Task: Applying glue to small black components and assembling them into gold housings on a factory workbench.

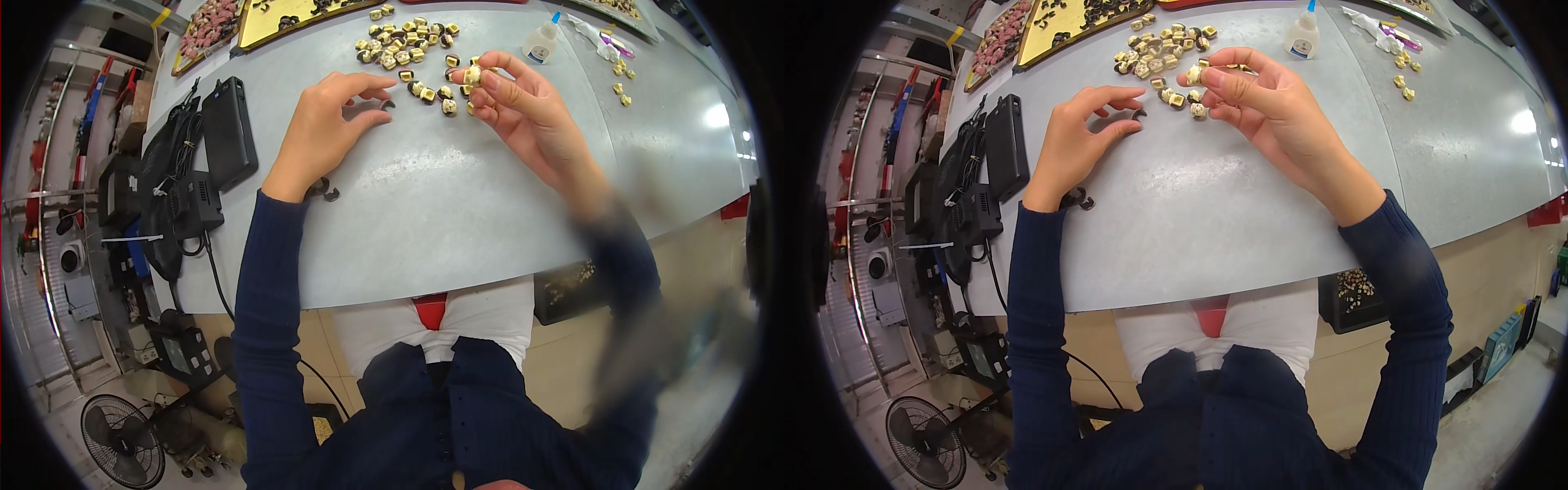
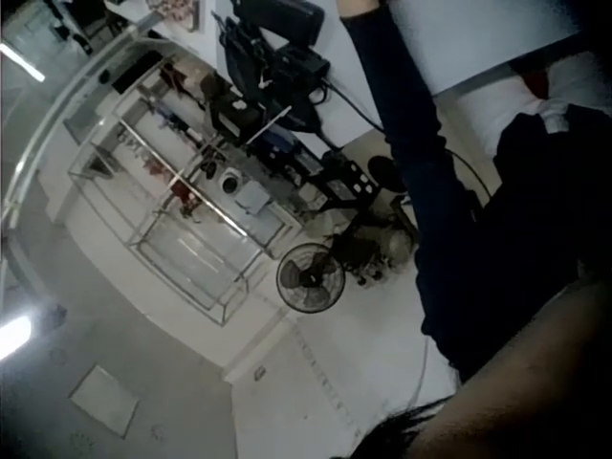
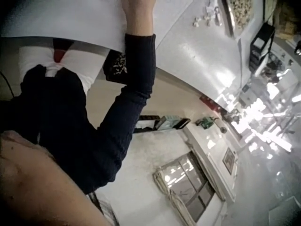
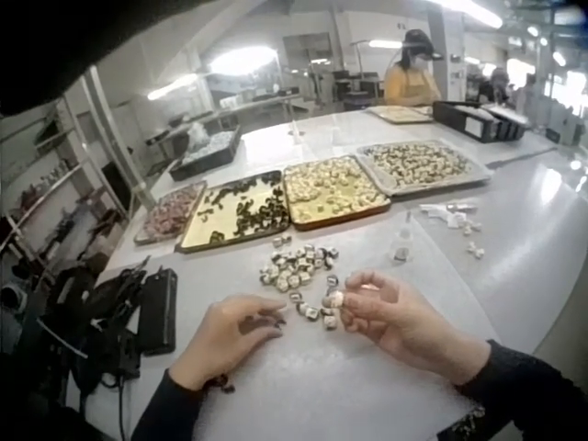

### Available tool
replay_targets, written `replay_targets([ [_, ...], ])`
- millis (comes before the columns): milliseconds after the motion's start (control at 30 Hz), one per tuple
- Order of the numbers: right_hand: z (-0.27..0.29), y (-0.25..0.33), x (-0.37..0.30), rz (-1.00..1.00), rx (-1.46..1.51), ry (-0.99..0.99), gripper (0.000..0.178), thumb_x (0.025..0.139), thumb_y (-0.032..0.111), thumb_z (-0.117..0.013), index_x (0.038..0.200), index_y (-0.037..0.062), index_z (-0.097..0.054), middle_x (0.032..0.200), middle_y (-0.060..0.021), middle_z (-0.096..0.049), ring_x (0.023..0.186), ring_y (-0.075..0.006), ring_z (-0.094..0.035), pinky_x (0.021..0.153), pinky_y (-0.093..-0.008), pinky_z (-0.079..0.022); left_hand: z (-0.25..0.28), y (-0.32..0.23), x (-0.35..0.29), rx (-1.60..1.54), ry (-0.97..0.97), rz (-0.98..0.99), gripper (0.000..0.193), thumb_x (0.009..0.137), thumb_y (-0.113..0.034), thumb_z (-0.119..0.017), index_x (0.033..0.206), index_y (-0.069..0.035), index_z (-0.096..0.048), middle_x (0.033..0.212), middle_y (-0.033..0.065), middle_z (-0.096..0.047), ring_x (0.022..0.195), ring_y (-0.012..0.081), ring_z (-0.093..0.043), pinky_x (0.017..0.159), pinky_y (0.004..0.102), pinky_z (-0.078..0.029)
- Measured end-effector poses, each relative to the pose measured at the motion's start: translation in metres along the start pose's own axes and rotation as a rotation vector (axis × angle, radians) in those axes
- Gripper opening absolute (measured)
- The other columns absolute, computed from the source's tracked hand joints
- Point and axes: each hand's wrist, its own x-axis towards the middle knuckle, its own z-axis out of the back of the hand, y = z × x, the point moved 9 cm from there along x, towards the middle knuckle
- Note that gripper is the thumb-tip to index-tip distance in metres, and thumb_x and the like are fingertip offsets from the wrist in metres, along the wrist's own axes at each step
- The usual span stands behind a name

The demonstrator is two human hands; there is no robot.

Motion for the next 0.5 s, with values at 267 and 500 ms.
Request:
replay_targets([
  [267, 0.002, 0.001, 0.002, 0.028, 0.03, -0.007, 0.029, 0.086, 0.017, -0.063, 0.108, 0.0024, -0.052, 0.097, -0.0061, -0.059, 0.081, -0.0087, -0.054, 0.076, -0.0212, -0.046, 0.009, -0.014, 0.0, 0.1, -0.119, -0.168, 0.03, 0.07, -0.013, -0.075, 0.099, -0.01, -0.067, 0.079, 0.0035, -0.062, 0.072, 0.0142, -0.057, 0.064, 0.0247, -0.044],
  [500, 0.002, -0.001, 0.001, 0.017, 0.027, -0.014, 0.027, 0.086, 0.018, -0.063, 0.106, 0.0035, -0.053, 0.098, -0.0065, -0.06, 0.078, -0.0074, -0.052, 0.074, -0.0206, -0.045, -0.003, -0.008, -0.007, 0.156, -0.248, 0.147, 0.027, 0.067, -0.021, -0.078, 0.08, -0.003, -0.064, 0.072, 0.007, -0.057, 0.057, 0.0177, -0.053, 0.054, 0.0297, -0.045],
])
